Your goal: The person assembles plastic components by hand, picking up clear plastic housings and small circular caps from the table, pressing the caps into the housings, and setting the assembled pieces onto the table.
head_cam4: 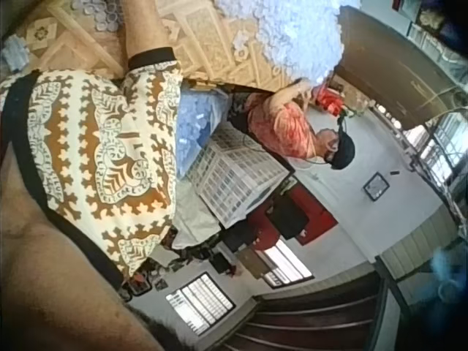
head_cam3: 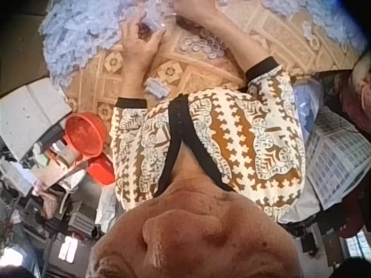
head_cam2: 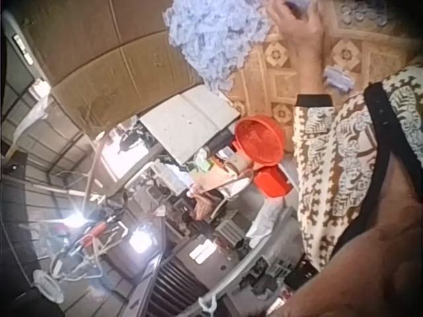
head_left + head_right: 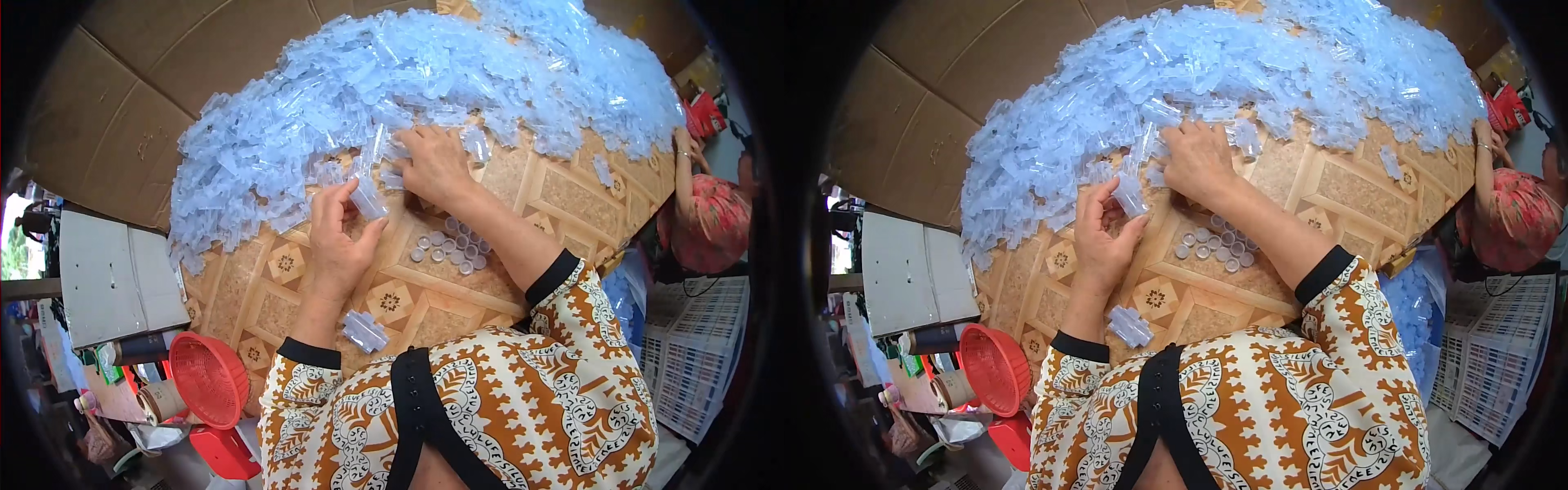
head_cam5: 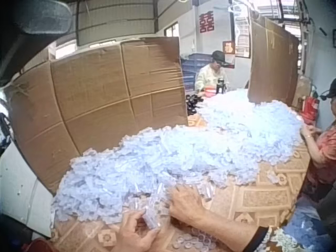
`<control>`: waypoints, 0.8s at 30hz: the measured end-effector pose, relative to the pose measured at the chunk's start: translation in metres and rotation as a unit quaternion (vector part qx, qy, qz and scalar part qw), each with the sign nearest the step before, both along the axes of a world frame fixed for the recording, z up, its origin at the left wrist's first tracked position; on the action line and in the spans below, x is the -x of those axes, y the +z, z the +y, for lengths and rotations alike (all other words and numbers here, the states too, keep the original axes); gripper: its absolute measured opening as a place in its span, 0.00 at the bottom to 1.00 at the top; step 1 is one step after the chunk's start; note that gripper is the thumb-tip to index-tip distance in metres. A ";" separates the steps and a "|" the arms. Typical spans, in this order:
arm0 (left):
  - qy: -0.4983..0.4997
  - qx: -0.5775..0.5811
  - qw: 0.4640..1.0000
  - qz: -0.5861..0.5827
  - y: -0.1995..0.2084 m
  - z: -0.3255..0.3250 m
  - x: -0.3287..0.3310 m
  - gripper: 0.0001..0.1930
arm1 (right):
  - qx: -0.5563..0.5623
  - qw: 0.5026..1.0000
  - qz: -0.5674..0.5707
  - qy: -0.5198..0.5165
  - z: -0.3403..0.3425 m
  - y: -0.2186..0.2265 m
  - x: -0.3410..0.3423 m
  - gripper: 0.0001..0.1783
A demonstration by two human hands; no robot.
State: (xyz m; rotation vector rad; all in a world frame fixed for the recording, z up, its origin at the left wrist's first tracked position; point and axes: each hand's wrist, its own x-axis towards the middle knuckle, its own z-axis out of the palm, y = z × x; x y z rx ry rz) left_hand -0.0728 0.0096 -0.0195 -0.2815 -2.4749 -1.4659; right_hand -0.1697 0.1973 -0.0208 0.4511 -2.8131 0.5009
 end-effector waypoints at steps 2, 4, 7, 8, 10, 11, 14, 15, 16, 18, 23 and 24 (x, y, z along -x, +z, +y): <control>0.003 0.006 1.000 0.005 0.002 -0.001 -0.002 0.31 | 0.104 0.992 0.058 0.047 0.003 -0.006 -0.002 0.20; 0.002 0.011 1.000 0.011 0.003 -0.001 -0.002 0.31 | 0.171 0.984 0.034 0.048 0.008 -0.010 0.004 0.20; 0.000 0.010 1.000 0.013 0.001 -0.001 -0.001 0.31 | 0.240 0.969 0.015 0.057 0.014 -0.014 0.008 0.19; 0.003 0.001 1.000 0.024 -0.003 -0.002 0.000 0.32 | 0.244 0.967 0.018 0.068 0.014 -0.015 0.008 0.20; 0.005 -0.007 0.999 0.035 -0.004 -0.002 0.000 0.33 | 0.213 0.973 0.035 0.076 0.012 -0.014 0.005 0.19; 0.004 -0.003 0.999 0.035 -0.004 -0.001 0.001 0.33 | 0.181 0.978 0.051 0.085 0.009 -0.013 0.002 0.19; 0.006 -0.001 0.999 0.031 -0.004 0.001 0.000 0.32 | 0.101 0.986 0.115 0.067 0.003 -0.008 -0.006 0.20; 0.007 -0.005 1.000 0.027 -0.004 0.001 0.000 0.32 | 0.102 0.986 0.115 0.067 0.001 -0.006 -0.006 0.20; 0.009 -0.005 1.000 0.026 -0.006 0.001 0.000 0.32 | 0.064 0.994 0.082 0.045 -0.003 -0.004 -0.007 0.21; 0.016 -0.036 0.999 0.019 -0.010 0.000 0.000 0.32 | 0.026 0.998 0.048 0.025 -0.005 -0.003 -0.006 0.22; 0.014 -0.108 0.994 0.009 -0.003 0.003 0.000 0.31 | 0.141 0.989 0.051 0.010 0.007 -0.006 0.006 0.26; 0.010 -0.123 0.992 0.013 -0.002 0.003 0.000 0.31 | 0.182 0.982 0.057 0.006 0.009 -0.006 0.007 0.27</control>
